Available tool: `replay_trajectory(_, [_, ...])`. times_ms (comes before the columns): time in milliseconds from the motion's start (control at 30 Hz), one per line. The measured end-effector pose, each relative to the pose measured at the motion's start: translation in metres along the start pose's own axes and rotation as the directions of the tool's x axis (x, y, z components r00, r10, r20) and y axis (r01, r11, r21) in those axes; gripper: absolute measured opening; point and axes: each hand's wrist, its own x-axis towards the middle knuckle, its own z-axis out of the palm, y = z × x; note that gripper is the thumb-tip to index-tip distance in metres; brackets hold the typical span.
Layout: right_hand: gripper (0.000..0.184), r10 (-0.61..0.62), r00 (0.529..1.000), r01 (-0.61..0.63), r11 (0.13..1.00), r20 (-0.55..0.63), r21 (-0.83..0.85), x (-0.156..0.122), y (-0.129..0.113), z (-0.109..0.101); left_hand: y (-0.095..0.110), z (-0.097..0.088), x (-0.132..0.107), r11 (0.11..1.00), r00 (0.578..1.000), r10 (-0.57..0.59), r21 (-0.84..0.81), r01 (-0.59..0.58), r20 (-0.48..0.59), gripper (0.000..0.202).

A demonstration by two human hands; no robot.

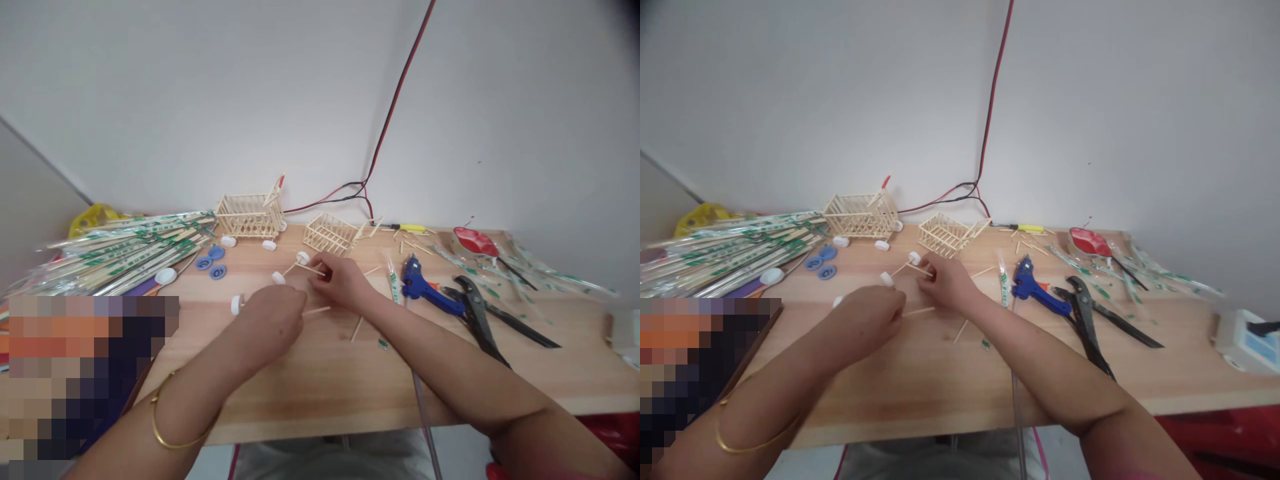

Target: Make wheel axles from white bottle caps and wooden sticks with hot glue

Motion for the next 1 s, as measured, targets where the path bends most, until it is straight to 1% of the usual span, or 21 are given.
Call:
replay_trajectory(100, [0.018, -0.002, 1.000, 0.002, 1.000, 0.002, 0.007, 0.000, -0.001, 0.000, -0.011, -0.016, -0.004, 0.996, 1.000, -0.011, -0.086, 0.011, -0.004, 0.019])
replay_trajectory(167, [0.019, 0.003, 1.000, -0.003, 1.000, 0.009, 0.010, 0.000, -0.001, -0.001, -0.018, -0.025, -0.005, 0.975, 1.000, 0.000, -0.222, -0.003, -0.011, 0.020])
replay_trajectory(200, [0.019, 0.004, 1.000, -0.004, 1.000, 0.012, 0.010, 0.000, -0.001, -0.001, -0.022, -0.029, -0.005, 0.950, 0.999, 0.004, -0.311, -0.015, -0.036, 0.022])
replay_trajectory(267, [0.021, 0.009, 1.000, -0.009, 1.000, 0.015, 0.006, 0.000, -0.002, -0.002, -0.031, -0.035, -0.004, 0.869, 0.992, -0.027, -0.494, -0.039, -0.127, 0.026])
replay_trajectory(333, [0.021, 0.015, 1.000, -0.015, 1.000, 0.013, 0.000, 0.000, -0.003, -0.003, -0.040, -0.037, -0.002, 0.764, 0.972, -0.132, -0.644, -0.027, -0.197, 0.028])
replay_trajectory(433, [0.021, 0.016, 1.000, -0.016, 1.000, 0.010, -0.015, 0.000, -0.003, -0.003, -0.052, -0.034, 0.004, 0.585, 0.939, -0.273, -0.811, -0.010, -0.209, 0.027])
replay_trajectory(467, [0.021, 0.014, 1.000, -0.014, 1.000, 0.009, -0.020, 0.000, -0.004, -0.003, -0.055, -0.031, 0.006, 0.557, 0.931, -0.293, -0.830, -0.019, -0.218, 0.026])
replay_trajectory(500, [0.021, 0.015, 1.000, -0.015, 1.000, 0.009, -0.024, 0.000, -0.004, -0.003, -0.057, -0.029, 0.009, 0.567, 0.924, -0.298, -0.823, -0.030, -0.239, 0.023])
replay_trajectory(533, [0.021, 0.017, 1.000, -0.017, 0.999, 0.008, -0.027, 0.000, -0.004, -0.004, -0.059, -0.026, 0.012, 0.615, 0.917, -0.290, -0.787, -0.041, -0.275, 0.021])
replay_trajectory(567, [0.022, 0.020, 1.000, -0.020, 0.999, 0.008, -0.027, 0.000, -0.004, -0.004, -0.061, -0.023, 0.015, 0.685, 0.909, -0.264, -0.726, -0.059, -0.323, 0.018])
replay_trajectory(633, [0.023, 0.024, 1.000, -0.024, 1.000, 0.009, -0.018, 0.000, -0.005, -0.004, -0.065, -0.016, 0.022, 0.820, 0.887, -0.174, -0.562, -0.110, -0.427, 0.015])
replay_trajectory(667, [0.023, 0.022, 1.000, -0.022, 1.000, 0.009, -0.012, -0.001, -0.005, -0.004, -0.067, -0.013, 0.026, 0.858, 0.877, -0.119, -0.493, -0.145, -0.465, 0.015])
replay_trajectory(733, [0.023, 0.011, 1.000, -0.011, 1.000, 0.005, 0.002, -0.001, -0.005, -0.004, -0.070, -0.008, 0.032, 0.890, 0.862, -0.042, -0.411, -0.197, -0.506, 0.017])
replay_trajectory(833, [0.022, 0.008, 1.000, -0.008, 1.000, 0.006, 0.015, -0.001, -0.004, -0.003, -0.071, -0.003, 0.039, 0.912, 0.862, 0.028, -0.341, -0.229, -0.505, 0.016])
replay_trajectory(933, [0.021, 0.017, 1.000, -0.018, 1.000, 0.011, 0.019, -0.002, -0.003, -0.003, -0.069, -0.003, 0.042, 0.949, 0.884, 0.046, -0.257, -0.185, -0.465, 0.015])
replay_trajectory(1000, [0.021, 0.016, 1.000, -0.016, 1.000, 0.008, 0.017, -0.001, -0.003, -0.003, -0.069, -0.003, 0.043, 0.966, 0.889, 0.029, -0.215, -0.142, -0.458, 0.016])
